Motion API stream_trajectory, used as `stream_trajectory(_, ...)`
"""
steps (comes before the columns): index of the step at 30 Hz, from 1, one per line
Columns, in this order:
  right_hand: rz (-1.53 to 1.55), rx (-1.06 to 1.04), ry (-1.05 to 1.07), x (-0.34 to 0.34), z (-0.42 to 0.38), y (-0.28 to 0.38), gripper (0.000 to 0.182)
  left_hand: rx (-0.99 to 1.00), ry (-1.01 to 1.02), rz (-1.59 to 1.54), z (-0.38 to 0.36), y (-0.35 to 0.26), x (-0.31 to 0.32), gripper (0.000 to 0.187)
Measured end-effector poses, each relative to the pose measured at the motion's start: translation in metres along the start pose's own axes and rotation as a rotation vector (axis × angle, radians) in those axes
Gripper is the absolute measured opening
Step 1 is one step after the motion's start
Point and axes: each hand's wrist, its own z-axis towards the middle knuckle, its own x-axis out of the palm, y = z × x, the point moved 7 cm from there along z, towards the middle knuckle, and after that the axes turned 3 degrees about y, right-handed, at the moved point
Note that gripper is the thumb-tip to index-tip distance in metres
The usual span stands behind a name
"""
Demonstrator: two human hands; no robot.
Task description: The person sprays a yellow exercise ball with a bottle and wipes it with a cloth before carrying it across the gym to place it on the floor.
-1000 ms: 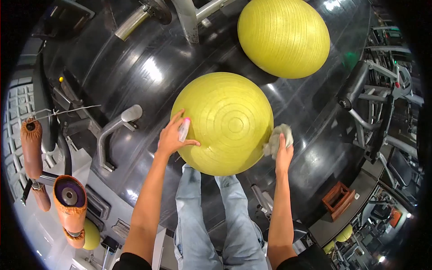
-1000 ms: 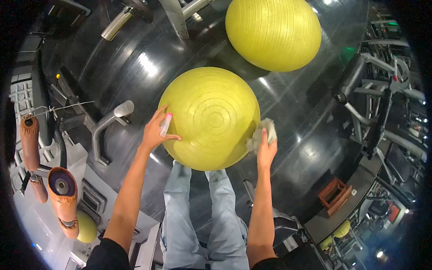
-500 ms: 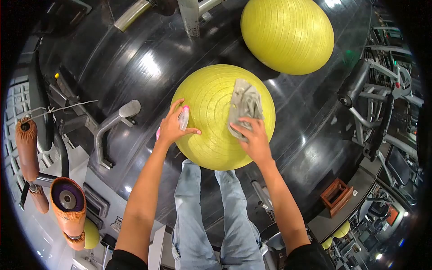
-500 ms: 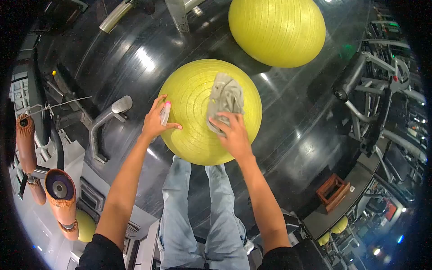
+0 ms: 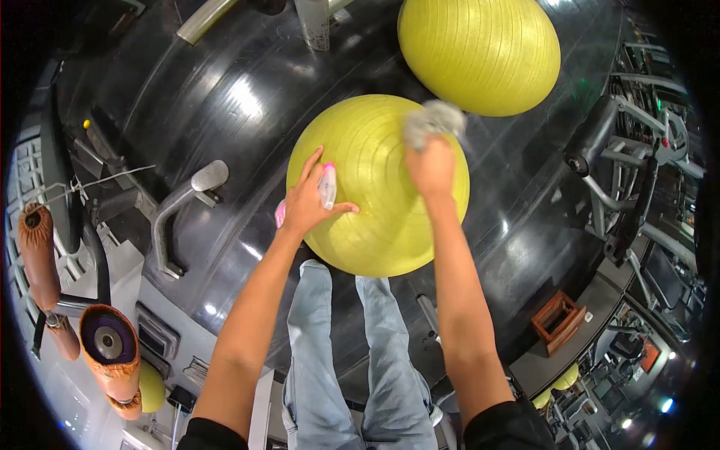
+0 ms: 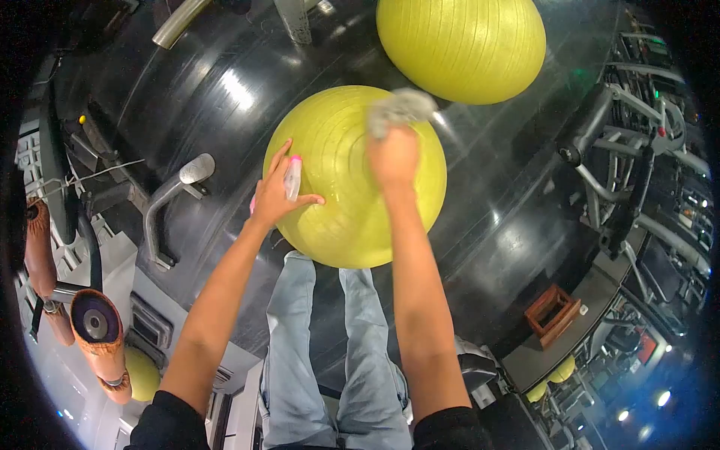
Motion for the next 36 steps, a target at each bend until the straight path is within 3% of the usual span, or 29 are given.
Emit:
stream_trajectory(2, -0.153, -0.334, -0.257, 0.012, -0.023, 0.045, 0.039, -0.007, 0.02, -0.005, 0.008, -0.007, 0.0, 0.11)
stream_trajectory(8, -0.047, -0.569, 0.076, 0.011, -0.127, 0.029, 0.05, -0.04, 0.078, -0.026, 0.022, 0.018, -0.011, 0.108)
stream_trajectory(10, -0.061, -0.465, 0.088, 0.002, -0.135, -0.011, 0.055, -0.123, 0.101, 0.008, 0.017, 0.024, -0.015, 0.109)
stream_trajectory(12, -0.023, -0.393, -0.148, -0.014, -0.126, -0.052, 0.054, -0.105, 0.075, -0.006, 0.014, 0.028, -0.017, 0.109)
stream_trajectory(14, -0.035, -0.146, -0.249, -0.016, -0.097, -0.094, 0.046, -0.086, 0.057, -0.031, 0.009, 0.026, -0.013, 0.11)
stream_trajectory(18, 0.088, 0.08, -0.355, -0.018, -0.029, -0.065, 0.032, -0.052, 0.018, -0.074, 0.003, 0.014, -0.007, 0.111)
stream_trajectory(20, 0.027, 0.041, -0.42, -0.009, -0.008, -0.031, 0.032, -0.05, 0.014, -0.064, 0.005, 0.007, -0.005, 0.111)
stream_trajectory(22, -0.097, -0.184, -0.424, 0.003, -0.003, 0.019, 0.034, -0.028, 0.011, -0.031, 0.011, 0.003, -0.003, 0.111)
stream_trajectory(26, -0.075, -0.466, -0.065, 0.016, -0.05, 0.067, 0.045, -0.04, 0.029, -0.051, 0.014, 0.007, -0.006, 0.107)
stream_trajectory(30, -0.006, -0.621, 0.121, 0.023, -0.127, 0.039, 0.051, -0.097, 0.092, -0.059, -0.001, 0.031, -0.019, 0.102)
stream_trajectory(33, -0.002, -0.61, 0.091, 0.013, -0.143, -0.003, 0.048, -0.064, 0.047, -0.092, -0.01, 0.04, -0.025, 0.102)
stream_trajectory(35, 0.167, -0.412, -0.147, -0.007, -0.126, -0.03, 0.047, -0.129, 0.097, -0.148, -0.015, 0.042, -0.022, 0.103)
stream_trajectory(36, 0.116, -0.222, -0.151, -0.009, -0.112, -0.052, 0.051, -0.133, 0.097, -0.15, -0.019, 0.042, -0.022, 0.103)
